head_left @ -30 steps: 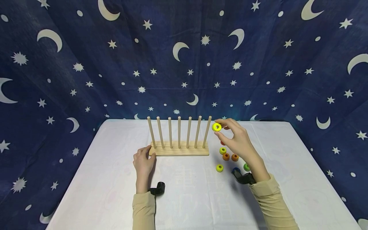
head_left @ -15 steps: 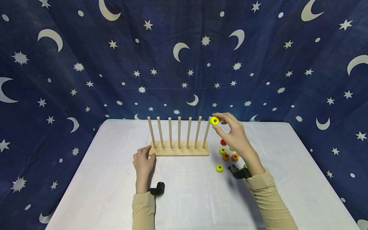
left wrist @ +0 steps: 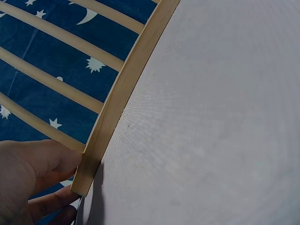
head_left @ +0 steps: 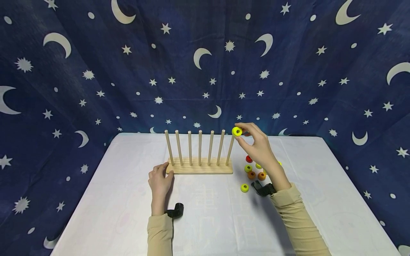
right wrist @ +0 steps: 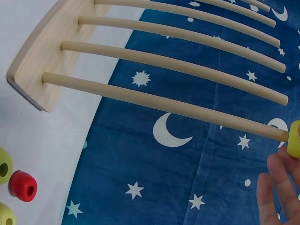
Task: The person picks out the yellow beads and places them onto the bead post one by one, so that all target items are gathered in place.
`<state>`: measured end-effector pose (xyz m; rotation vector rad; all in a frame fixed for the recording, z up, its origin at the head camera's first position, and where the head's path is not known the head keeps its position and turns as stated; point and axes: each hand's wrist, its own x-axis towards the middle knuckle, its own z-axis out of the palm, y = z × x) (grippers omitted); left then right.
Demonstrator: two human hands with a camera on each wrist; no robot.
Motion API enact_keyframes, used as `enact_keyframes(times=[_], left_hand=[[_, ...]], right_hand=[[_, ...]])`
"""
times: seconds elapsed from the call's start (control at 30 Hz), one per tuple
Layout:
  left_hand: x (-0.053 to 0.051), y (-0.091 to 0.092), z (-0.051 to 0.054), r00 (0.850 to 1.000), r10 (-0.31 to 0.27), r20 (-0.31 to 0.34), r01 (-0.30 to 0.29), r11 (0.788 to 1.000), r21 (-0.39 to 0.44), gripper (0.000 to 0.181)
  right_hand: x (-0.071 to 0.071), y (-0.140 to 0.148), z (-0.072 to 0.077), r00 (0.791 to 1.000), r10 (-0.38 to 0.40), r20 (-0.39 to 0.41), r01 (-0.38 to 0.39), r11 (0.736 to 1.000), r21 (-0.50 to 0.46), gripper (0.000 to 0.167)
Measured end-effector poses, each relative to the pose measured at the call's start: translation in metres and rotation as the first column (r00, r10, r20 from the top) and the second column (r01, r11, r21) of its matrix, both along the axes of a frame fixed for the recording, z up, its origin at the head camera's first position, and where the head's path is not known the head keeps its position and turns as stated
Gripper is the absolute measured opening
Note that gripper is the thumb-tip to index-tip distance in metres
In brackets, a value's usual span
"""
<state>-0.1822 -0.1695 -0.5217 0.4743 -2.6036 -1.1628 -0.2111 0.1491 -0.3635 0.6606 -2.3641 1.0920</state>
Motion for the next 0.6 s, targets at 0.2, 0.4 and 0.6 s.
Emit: enact_keyframes(times=[0.2,0.4,0.6], left_hand=[[0.0000,0.0001,0.0003,1.000,-0.001,0.005,0.001,1.000,0.003,0.045],[0.0002,0.0000,0.0000,1.000,0.001,0.011,-0.001,1.000,0.006,0.045],[0.0001,0.0000,0.0004,1.000,0.000,0.010,0.000,1.000,0.013,0.045]], right_hand=[[-0.0039,-0.0007,-0.0025,1.000,0.009,0.003,-0.009,1.000,-0.009,0.043],[-0.0049,-0.0022,-0.0035,0.999,0.019,0.029,-0.018,0.999,-0.043,0.043],[-0.0054,-0.0032,-0.0034,0.998,0.010,0.058,-0.007,0.998,-0.059,0.041]])
